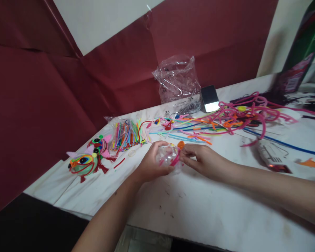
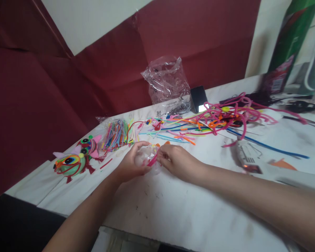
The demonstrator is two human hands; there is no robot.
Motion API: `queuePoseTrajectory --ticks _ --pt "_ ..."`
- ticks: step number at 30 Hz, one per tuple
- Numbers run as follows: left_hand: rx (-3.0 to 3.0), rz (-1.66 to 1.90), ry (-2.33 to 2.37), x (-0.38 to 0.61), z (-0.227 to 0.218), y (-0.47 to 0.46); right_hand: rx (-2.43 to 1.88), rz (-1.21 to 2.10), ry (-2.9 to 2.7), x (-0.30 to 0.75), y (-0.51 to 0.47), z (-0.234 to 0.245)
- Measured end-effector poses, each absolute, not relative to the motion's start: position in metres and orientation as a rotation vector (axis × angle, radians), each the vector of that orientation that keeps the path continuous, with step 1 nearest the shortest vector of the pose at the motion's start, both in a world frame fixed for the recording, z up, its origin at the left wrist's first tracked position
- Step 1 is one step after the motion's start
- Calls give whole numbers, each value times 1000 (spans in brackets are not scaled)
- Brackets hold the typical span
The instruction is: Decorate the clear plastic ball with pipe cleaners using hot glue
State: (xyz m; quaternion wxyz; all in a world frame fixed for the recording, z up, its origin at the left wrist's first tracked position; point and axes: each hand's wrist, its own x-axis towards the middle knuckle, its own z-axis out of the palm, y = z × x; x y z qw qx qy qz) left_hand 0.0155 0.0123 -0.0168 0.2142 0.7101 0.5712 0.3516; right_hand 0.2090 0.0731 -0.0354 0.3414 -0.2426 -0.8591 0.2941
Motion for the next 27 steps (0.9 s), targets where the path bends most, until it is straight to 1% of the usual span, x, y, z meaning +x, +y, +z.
queuePoseTrajectory --ticks 5,9,18,27 --pt "1994 965 1662 19 -14 10 -631 771 -2225 209 71 -33" --pt "1949 969 1620 15 -14 11 -640 816 -2218 210 76 -33" --pt "2044 989 1485 3 -18 19 -689 890 -2221 208 85 -46" --pt "2110 1057 1493 8 -25 19 -697 843 -2231 207 80 -46"
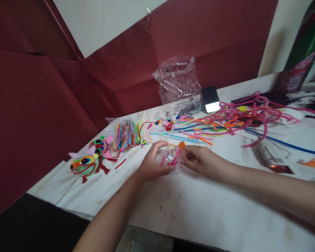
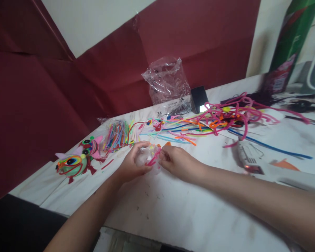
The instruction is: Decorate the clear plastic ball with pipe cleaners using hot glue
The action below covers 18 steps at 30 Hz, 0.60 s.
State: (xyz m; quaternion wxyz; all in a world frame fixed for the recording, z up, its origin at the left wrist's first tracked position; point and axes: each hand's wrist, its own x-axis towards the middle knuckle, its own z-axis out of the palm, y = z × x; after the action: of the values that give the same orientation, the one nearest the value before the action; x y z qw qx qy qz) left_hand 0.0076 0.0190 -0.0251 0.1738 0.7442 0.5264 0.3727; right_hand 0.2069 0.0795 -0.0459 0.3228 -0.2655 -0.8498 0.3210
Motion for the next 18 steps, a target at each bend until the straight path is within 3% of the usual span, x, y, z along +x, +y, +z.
queuePoseTrajectory --ticks 8,18 --pt "2066 1083 1461 6 -27 21 -662 815 -2277 210 77 -37" --pt "1930 977 1438 -14 -23 28 -837 499 -2047 277 73 48"
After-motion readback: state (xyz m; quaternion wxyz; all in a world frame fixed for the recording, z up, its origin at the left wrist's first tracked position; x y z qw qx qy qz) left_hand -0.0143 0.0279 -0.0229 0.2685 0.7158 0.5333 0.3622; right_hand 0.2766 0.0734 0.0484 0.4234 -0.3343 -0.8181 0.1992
